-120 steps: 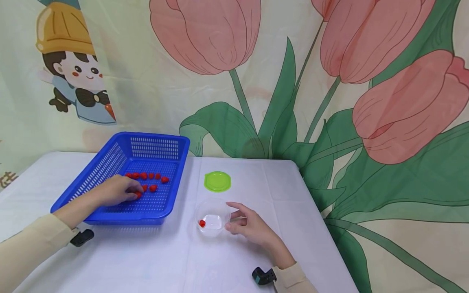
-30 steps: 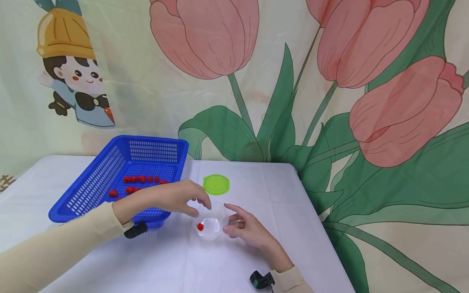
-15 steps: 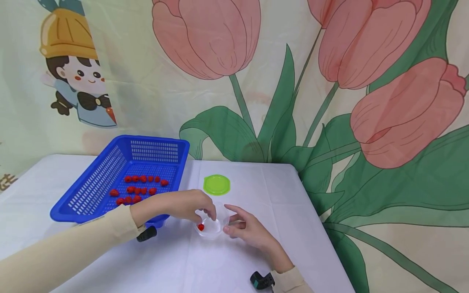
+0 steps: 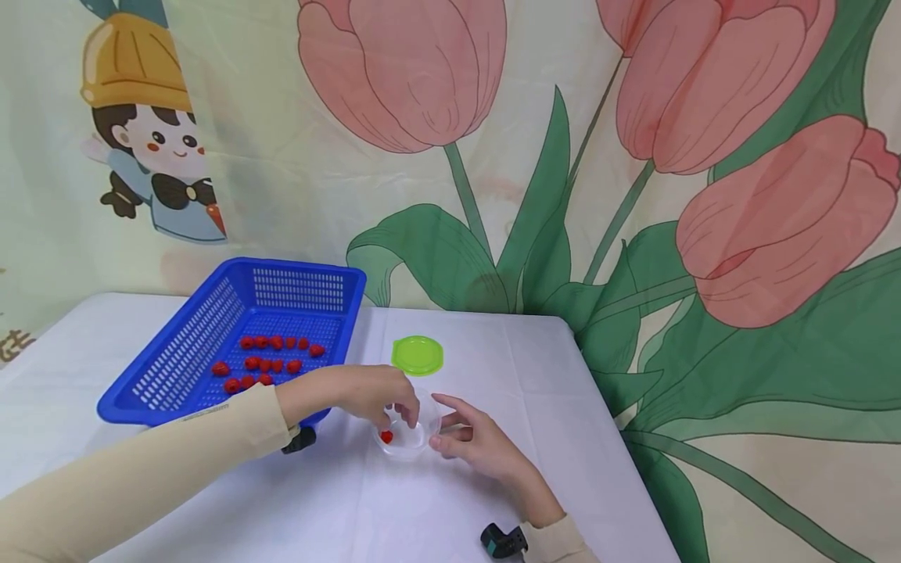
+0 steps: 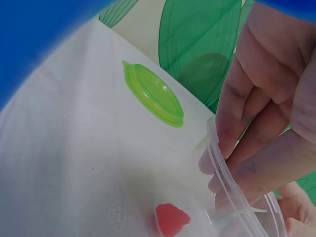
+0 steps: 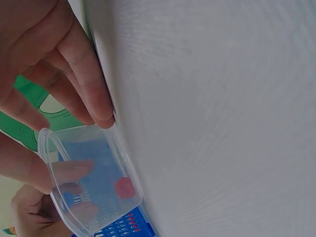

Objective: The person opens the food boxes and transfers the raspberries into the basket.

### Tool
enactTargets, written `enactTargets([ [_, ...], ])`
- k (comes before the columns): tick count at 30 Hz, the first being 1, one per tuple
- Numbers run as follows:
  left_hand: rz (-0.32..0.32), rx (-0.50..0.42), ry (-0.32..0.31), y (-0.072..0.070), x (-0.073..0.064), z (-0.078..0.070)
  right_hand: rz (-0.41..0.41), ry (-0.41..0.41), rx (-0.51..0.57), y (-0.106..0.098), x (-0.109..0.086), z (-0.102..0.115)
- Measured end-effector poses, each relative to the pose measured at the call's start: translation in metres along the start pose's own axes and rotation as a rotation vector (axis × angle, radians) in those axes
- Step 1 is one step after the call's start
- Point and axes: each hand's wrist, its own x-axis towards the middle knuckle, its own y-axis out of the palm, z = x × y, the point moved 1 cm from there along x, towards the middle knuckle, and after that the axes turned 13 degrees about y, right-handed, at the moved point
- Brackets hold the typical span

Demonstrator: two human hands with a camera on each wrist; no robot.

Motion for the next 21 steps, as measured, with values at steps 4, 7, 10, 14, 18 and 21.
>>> enactTargets([
  [4, 0.022, 0.023, -0.02, 0.0, 0.002, -0.001, -0.004, 0.001, -0.003, 0.0, 0.001, -0.001],
  [7, 0.041, 0.045, -0.027, -0.001, 0.004, -0.002, -0.011, 0.005, -0.011, 0.0, 0.001, -0.002],
  [10, 0.073, 0.087, -0.029, -0.002, 0.006, -0.004, -0.014, 0.004, -0.016, 0.0, 0.001, -0.001],
  [14, 0.133, 0.154, -0.022, -0.003, 0.009, -0.008, -0.009, -0.005, -0.014, 0.0, 0.0, 0.0],
  [18, 0.178, 0.201, -0.025, -0.002, 0.012, -0.01, -0.003, -0.003, -0.013, 0.0, 0.0, 0.0],
  [21, 0.199, 0.239, -0.032, -0.001, 0.015, -0.009, -0.005, 0.005, -0.013, 0.001, 0.0, 0.0],
])
